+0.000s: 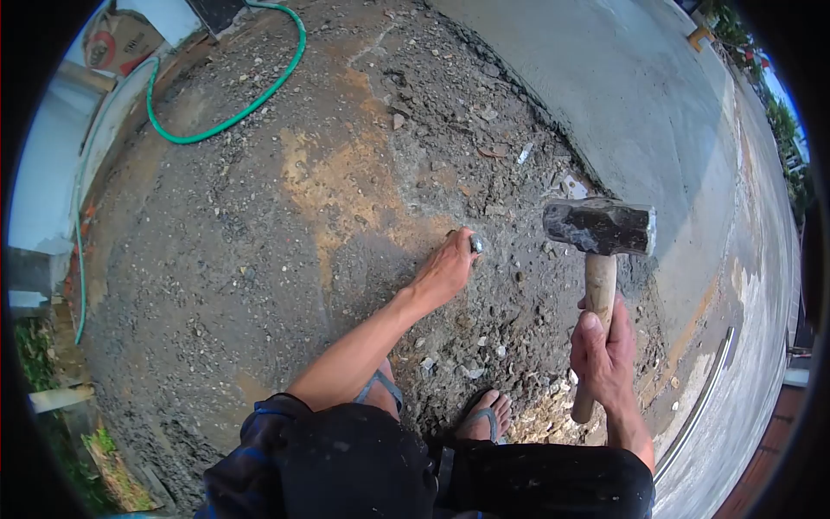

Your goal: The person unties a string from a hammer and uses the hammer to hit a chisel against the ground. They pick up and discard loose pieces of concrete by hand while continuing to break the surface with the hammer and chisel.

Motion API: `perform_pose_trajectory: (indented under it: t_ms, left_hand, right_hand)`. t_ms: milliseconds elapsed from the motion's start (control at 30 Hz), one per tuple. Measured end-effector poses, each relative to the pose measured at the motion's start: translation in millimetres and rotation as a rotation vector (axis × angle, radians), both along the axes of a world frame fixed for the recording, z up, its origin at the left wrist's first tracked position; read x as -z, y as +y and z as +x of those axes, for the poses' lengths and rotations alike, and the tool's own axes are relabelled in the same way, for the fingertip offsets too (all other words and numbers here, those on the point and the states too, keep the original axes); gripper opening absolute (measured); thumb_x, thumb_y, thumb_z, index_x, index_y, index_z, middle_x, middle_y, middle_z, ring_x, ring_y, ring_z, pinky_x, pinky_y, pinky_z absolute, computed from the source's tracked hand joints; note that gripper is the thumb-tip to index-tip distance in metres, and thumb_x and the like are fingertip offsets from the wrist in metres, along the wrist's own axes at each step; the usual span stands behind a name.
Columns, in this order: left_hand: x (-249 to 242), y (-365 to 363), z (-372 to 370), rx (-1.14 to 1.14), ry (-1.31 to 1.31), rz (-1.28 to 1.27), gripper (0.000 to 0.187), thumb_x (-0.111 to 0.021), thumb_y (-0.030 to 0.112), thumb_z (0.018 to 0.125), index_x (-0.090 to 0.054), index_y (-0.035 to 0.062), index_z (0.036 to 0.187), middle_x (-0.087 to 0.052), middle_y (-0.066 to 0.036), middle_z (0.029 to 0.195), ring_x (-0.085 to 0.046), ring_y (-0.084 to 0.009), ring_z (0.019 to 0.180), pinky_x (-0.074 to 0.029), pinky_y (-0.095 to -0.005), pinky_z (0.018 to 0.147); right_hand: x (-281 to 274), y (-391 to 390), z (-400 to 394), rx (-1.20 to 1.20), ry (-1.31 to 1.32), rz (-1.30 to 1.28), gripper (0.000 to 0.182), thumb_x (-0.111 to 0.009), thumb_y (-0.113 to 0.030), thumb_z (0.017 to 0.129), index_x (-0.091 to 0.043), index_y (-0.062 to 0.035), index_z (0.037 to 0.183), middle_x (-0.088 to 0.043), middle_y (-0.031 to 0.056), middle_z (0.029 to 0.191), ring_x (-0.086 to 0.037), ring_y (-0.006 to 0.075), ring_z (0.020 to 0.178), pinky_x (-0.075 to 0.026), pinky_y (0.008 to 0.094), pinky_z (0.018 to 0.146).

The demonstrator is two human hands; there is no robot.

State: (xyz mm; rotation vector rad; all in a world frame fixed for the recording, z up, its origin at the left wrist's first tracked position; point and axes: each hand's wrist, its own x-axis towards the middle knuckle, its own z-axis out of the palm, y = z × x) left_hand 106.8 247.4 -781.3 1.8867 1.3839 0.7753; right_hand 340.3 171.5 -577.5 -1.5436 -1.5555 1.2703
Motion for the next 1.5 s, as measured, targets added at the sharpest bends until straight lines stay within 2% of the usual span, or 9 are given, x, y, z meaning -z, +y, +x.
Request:
perform_pose_trajectory:
  t_ms: [167,267,367,467,567,667,900,1167,1500]
  left_hand:
    - [-11,3,1,0.025,-0.034,-0.221,0.043,-0.044,-0.006,0.092,-0.029,-0.0131,0.132,-0.051,-0.036,0.118,-0.057,-0.0472,0.113,-0.046,-0.0505,0.094]
    - [-8,2,0,0.035,-0.008,-0.121,0.041,-0.041,-0.007,0.092,-0.030,-0.0128,0.132,-0.050,-0.036,0.121,-0.056,-0.0468,0.116,-0.046,-0.0502,0.096]
    - [5,0,0,0.007,-0.016,-0.063,0.037,-0.040,-0.005,0.095,-0.031,-0.0115,0.130,-0.051,-0.035,0.121,-0.057,-0.0448,0.112,-0.046,-0.0503,0.096]
    - [-7,0,-5,0.045,-0.057,-0.117,0.032,-0.039,-0.004,0.096,-0.033,-0.0093,0.128,-0.053,-0.031,0.117,-0.058,-0.0431,0.108,-0.046,-0.0492,0.093]
    - [29,7,-10,0.000,-0.304,-0.066,0.025,-0.038,0.000,0.099,-0.036,-0.0063,0.123,-0.055,-0.026,0.109,-0.059,-0.0407,0.099,-0.047,-0.0482,0.086]
    - [-18,4,-2,0.077,-0.060,0.020,0.029,-0.042,-0.007,0.090,-0.041,-0.0075,0.119,-0.053,-0.026,0.105,-0.058,-0.0407,0.097,-0.046,-0.0490,0.085]
    - [4,-8,71,0.424,0.182,0.333,0.030,-0.047,-0.006,0.083,-0.044,0.0008,0.112,-0.049,-0.017,0.104,-0.050,-0.0345,0.102,-0.040,-0.0437,0.091]
    - [1,-3,80,0.428,0.208,0.131,0.032,-0.042,-0.011,0.082,-0.044,-0.0026,0.112,-0.048,-0.018,0.105,-0.050,-0.0337,0.102,-0.041,-0.0442,0.093]
    - [4,-2,77,0.483,0.214,0.146,0.039,-0.044,-0.014,0.078,-0.044,-0.0031,0.115,-0.049,-0.019,0.107,-0.051,-0.0358,0.104,-0.040,-0.0455,0.092]
  right_hand:
    - [4,10,-23,0.044,0.055,0.300,0.034,-0.055,-0.028,0.100,-0.048,0.0022,0.114,-0.053,0.0017,0.070,-0.051,0.0084,0.056,-0.041,0.0263,0.051]
    - [80,2,-44,-0.020,-0.285,0.193,0.036,-0.056,-0.026,0.099,-0.047,0.0039,0.117,-0.062,0.0193,0.078,-0.059,0.0343,0.061,-0.047,0.0477,0.062]
    - [90,12,-42,-0.036,-0.226,-0.063,0.035,-0.054,-0.032,0.101,-0.049,0.0003,0.115,-0.058,0.0107,0.066,-0.058,0.0212,0.056,-0.047,0.0390,0.053]
    - [41,20,-38,0.089,0.159,-0.263,0.030,-0.056,-0.032,0.102,-0.050,-0.0036,0.109,-0.049,-0.0014,0.063,-0.045,0.0058,0.045,-0.035,0.0232,0.039]
    - [-11,21,-34,0.148,0.303,-0.013,0.026,-0.052,-0.031,0.104,-0.047,-0.0049,0.106,-0.040,-0.0029,0.059,-0.035,0.0045,0.042,-0.029,0.0223,0.036]
    - [-24,19,-6,0.131,0.367,0.184,0.026,-0.050,-0.030,0.105,-0.047,-0.0042,0.107,-0.040,-0.0021,0.059,-0.033,0.0028,0.041,-0.028,0.0204,0.035]
    - [36,-37,21,0.285,0.493,-0.035,0.033,-0.055,-0.037,0.102,-0.046,-0.0053,0.101,-0.041,-0.0015,0.058,-0.037,0.0064,0.041,-0.031,0.0228,0.036]
    - [68,-78,40,0.435,0.504,-0.228,0.034,-0.054,-0.040,0.102,-0.047,-0.0061,0.102,-0.042,-0.0017,0.059,-0.036,0.0060,0.042,-0.030,0.0228,0.036]
    - [58,-57,34,0.644,0.611,0.321,0.031,-0.052,-0.039,0.103,-0.041,-0.0096,0.098,-0.038,-0.0018,0.056,-0.036,0.0058,0.042,-0.030,0.0220,0.036]
